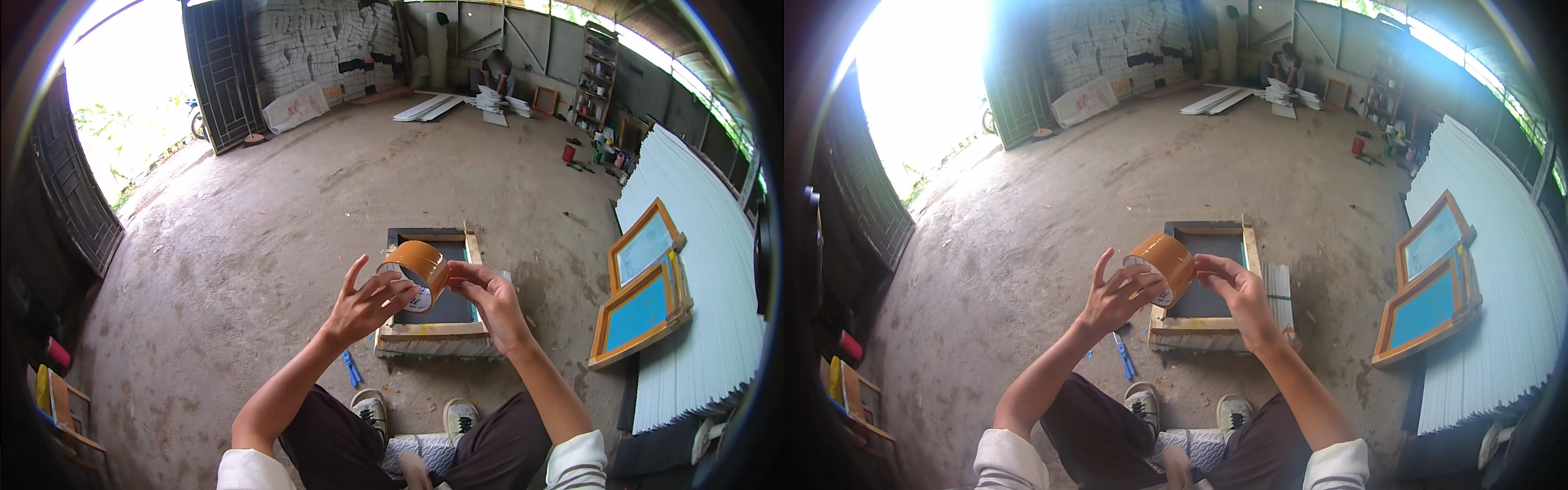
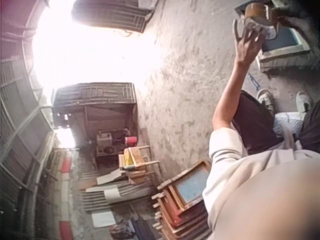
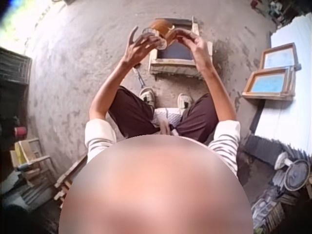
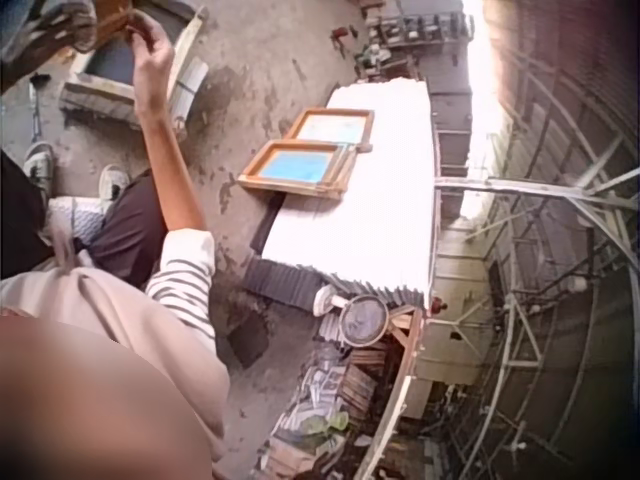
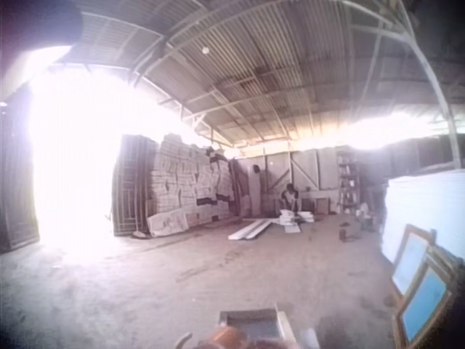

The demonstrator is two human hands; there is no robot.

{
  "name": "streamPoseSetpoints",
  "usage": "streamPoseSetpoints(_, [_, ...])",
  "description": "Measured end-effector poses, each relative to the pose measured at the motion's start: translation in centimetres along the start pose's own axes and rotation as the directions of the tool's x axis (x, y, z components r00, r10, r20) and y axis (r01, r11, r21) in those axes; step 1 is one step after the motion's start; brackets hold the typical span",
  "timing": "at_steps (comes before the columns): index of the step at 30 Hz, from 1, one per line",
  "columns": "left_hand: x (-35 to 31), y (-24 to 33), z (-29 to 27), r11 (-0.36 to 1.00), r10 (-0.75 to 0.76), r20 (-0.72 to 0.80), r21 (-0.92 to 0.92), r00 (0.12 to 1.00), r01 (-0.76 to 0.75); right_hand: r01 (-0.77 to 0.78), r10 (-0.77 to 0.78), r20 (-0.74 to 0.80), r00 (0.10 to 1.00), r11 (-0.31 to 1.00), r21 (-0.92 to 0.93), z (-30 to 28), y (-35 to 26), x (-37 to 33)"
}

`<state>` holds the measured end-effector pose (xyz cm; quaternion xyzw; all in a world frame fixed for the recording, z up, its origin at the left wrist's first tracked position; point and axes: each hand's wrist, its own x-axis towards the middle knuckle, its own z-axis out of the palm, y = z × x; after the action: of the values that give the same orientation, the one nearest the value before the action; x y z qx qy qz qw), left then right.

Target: The person sits on the floor and assembles a wooden frame by applying orange tape to the edges of a dark rectangular panel. They use a utility knife to trim the tape and smooth it down with their hands, repeating the process for each side of the frame.

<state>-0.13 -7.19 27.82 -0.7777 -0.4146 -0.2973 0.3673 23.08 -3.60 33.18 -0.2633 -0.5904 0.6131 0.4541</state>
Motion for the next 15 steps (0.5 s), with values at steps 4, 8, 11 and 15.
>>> streamPoseSetpoints(4, [-0.4,-0.3,0.4,1.0,-0.019,0.024,-0.002,1.0,0.019,-0.039,0.04,0.011,0.999,0.998,-0.04,0.1,0.2,0.0])
streamPoseSetpoints(8, [-0.9,-0.5,0.5,0.999,-0.033,0.053,0.013,0.998,0.032,-0.028,0.028,0.002,1.0,0.998,-0.05,0.1,0.8,0.2])
streamPoseSetpoints(11, [-1.0,-0.6,0.4,0.999,-0.034,0.058,0.007,0.998,0.034,-0.027,0.029,0.022,0.999,0.993,-0.115,0.1,1.0,0.4])
streamPoseSetpoints(15, [-1.1,-0.7,0.5,1.0,-0.025,0.051,-0.004,0.998,0.025,-0.023,0.024,0.016,1.0,0.998,-0.058,0.1,1.5,1.0])
